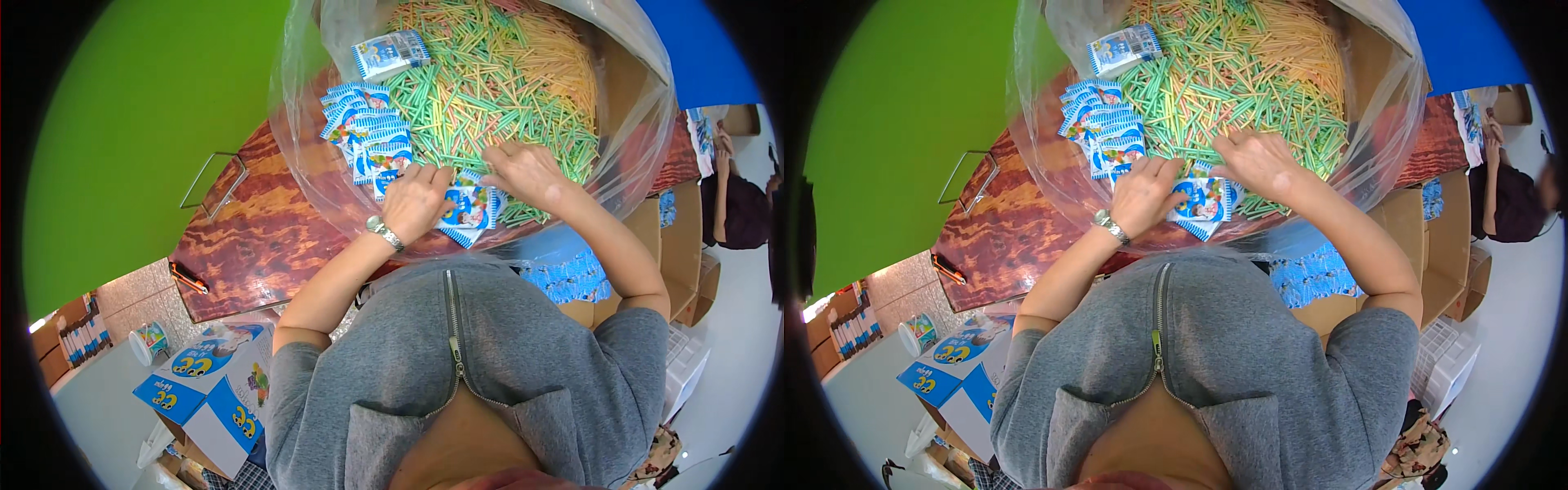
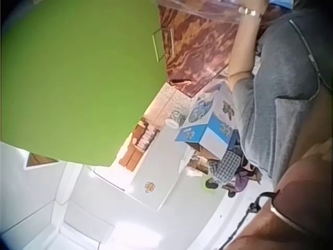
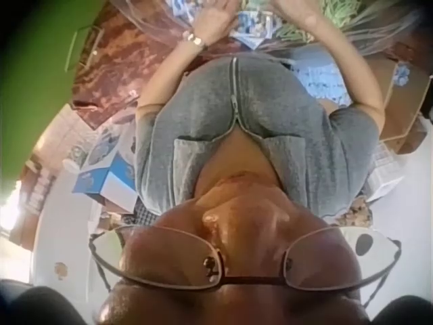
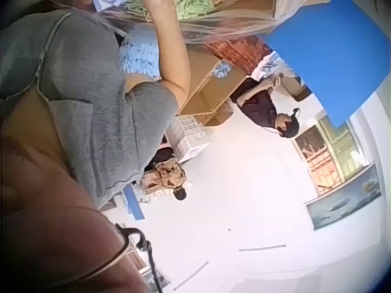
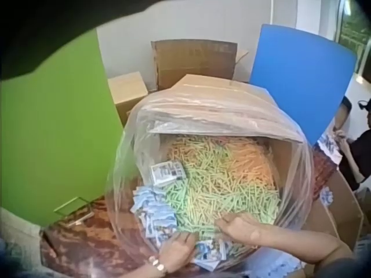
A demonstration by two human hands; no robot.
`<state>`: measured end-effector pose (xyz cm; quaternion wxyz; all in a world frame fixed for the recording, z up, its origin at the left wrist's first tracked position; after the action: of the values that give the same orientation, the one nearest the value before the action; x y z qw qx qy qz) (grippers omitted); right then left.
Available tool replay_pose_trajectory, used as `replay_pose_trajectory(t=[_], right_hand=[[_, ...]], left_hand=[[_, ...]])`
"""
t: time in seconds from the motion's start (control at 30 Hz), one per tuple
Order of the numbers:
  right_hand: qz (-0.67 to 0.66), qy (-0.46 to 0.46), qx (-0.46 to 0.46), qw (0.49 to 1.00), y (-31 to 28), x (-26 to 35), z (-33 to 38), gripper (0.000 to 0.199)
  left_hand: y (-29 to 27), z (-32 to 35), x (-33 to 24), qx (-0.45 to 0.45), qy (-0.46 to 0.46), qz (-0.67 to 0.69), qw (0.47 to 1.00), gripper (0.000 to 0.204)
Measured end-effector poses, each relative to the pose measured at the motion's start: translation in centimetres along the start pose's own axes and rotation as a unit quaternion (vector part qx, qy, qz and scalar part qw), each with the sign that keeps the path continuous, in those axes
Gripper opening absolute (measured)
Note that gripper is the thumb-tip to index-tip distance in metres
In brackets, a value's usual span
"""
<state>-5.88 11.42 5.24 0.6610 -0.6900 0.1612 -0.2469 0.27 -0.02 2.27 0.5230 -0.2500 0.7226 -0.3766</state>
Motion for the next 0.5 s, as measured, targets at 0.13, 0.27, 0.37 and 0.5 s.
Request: replay_pose_trajectory(t=[0.13,0.27,0.37,0.5], right_hand=[[-0.019,0.011,0.052,0.998,0.8,0.1,1.6,0.036],[-0.065,0.007,-0.030,0.997,-0.5,0.6,1.8,0.036],[-0.250,0.073,-0.099,0.960,-1.9,-0.6,1.3,0.031],[-0.280,0.062,-0.078,0.955,-3.7,-0.5,-0.4,0.025]], left_hand=[[1.9,0.4,1.4,0.021,-0.022,0.006,1.000,0.037],[0.6,0.6,1.8,0.001,-0.004,0.106,0.994,0.022],[0.6,0.6,3.3,0.038,-0.164,0.398,0.902,0.016],[-1.4,-0.8,2.7,-0.024,-0.100,0.371,0.923,0.014]])
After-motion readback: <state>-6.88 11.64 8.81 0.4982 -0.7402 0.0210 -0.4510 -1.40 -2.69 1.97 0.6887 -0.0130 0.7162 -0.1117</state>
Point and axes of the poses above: each hand's wrist, its own z-axis away from the middle knuckle, its own y-axis out of the palm, x = y × z, the point moved 9 cm from there along -z, towards the middle knuckle, and after that the axes turned 4 degrees about z, right-handed, at the moved point
